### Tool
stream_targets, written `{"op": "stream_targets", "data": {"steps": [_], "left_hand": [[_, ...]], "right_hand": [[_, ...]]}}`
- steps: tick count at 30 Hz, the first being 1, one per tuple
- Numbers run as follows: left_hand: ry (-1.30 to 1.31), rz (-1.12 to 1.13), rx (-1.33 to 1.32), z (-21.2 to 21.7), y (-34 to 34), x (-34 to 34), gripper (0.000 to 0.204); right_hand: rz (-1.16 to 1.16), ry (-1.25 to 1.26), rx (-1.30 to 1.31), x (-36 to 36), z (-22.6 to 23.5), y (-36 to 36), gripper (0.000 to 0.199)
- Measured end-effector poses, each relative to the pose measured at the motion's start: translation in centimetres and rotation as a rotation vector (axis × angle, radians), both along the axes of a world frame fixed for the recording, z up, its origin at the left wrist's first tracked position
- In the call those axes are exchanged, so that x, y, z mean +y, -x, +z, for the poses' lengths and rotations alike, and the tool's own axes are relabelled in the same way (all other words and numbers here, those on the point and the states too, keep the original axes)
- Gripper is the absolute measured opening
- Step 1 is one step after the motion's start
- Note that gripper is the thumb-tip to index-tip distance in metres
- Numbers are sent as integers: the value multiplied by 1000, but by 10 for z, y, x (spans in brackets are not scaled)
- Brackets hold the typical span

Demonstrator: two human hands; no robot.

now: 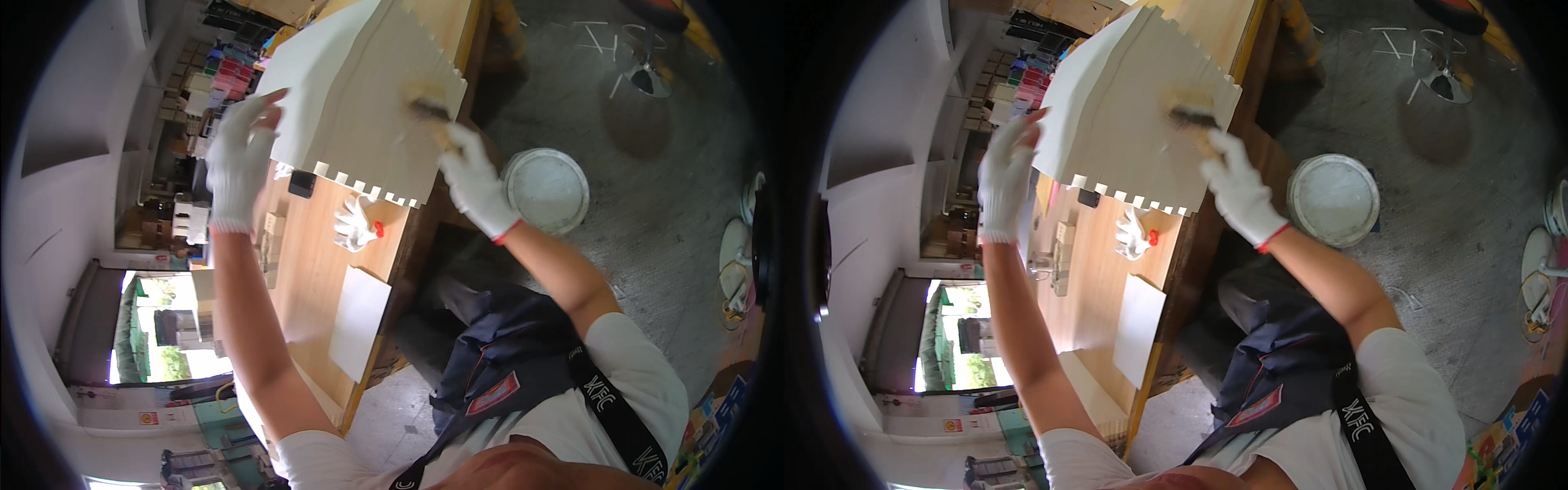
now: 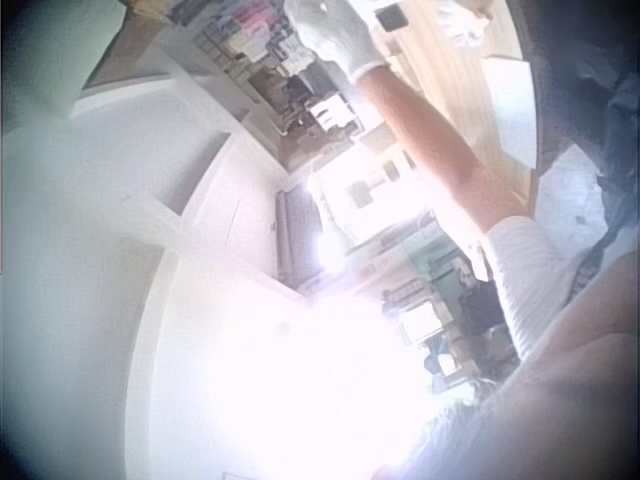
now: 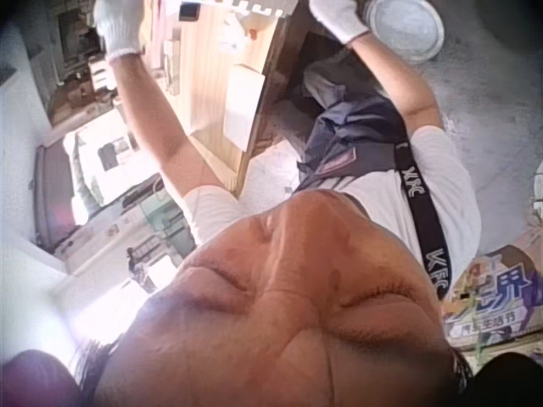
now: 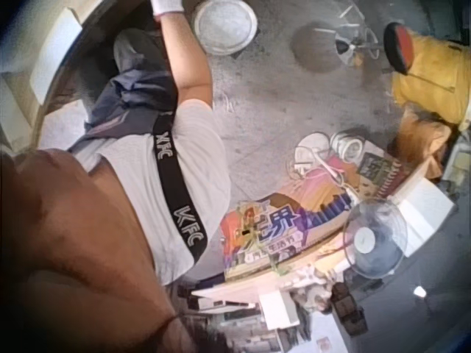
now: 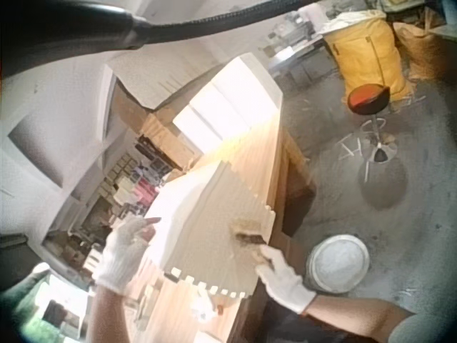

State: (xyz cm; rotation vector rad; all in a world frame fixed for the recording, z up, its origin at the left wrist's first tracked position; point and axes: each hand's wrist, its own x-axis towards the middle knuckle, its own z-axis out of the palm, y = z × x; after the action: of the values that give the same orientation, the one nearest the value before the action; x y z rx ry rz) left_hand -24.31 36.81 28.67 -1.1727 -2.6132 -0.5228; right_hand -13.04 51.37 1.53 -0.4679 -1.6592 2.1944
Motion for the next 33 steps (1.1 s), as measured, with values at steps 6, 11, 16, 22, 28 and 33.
{"op": "stream_targets", "data": {"steps": [6, 11, 16, 22, 28, 33], "left_hand": [[592, -36, -497, 15, 63, 32, 92], [777, -34, -399, 26, 74, 50, 111], [852, -15, -454, 34, 81, 57, 120], [902, -7, -415, 31, 82, 69, 124], [1021, 112, -402, 38, 67, 79, 123], [970, 4, -366, 32, 80, 73, 122]], "right_hand": [[-72, 1, 299, -105, -55, -22, 53], [-213, 72, 261, 5, -17, 54, 51], [-297, -97, 425, -32, 37, 31, 53], [-211, -175, 542, -31, 28, 33, 53], [-504, -363, 548, -3, 55, 66, 51], [-135, -358, 555, -62, 25, -4, 55]]}}
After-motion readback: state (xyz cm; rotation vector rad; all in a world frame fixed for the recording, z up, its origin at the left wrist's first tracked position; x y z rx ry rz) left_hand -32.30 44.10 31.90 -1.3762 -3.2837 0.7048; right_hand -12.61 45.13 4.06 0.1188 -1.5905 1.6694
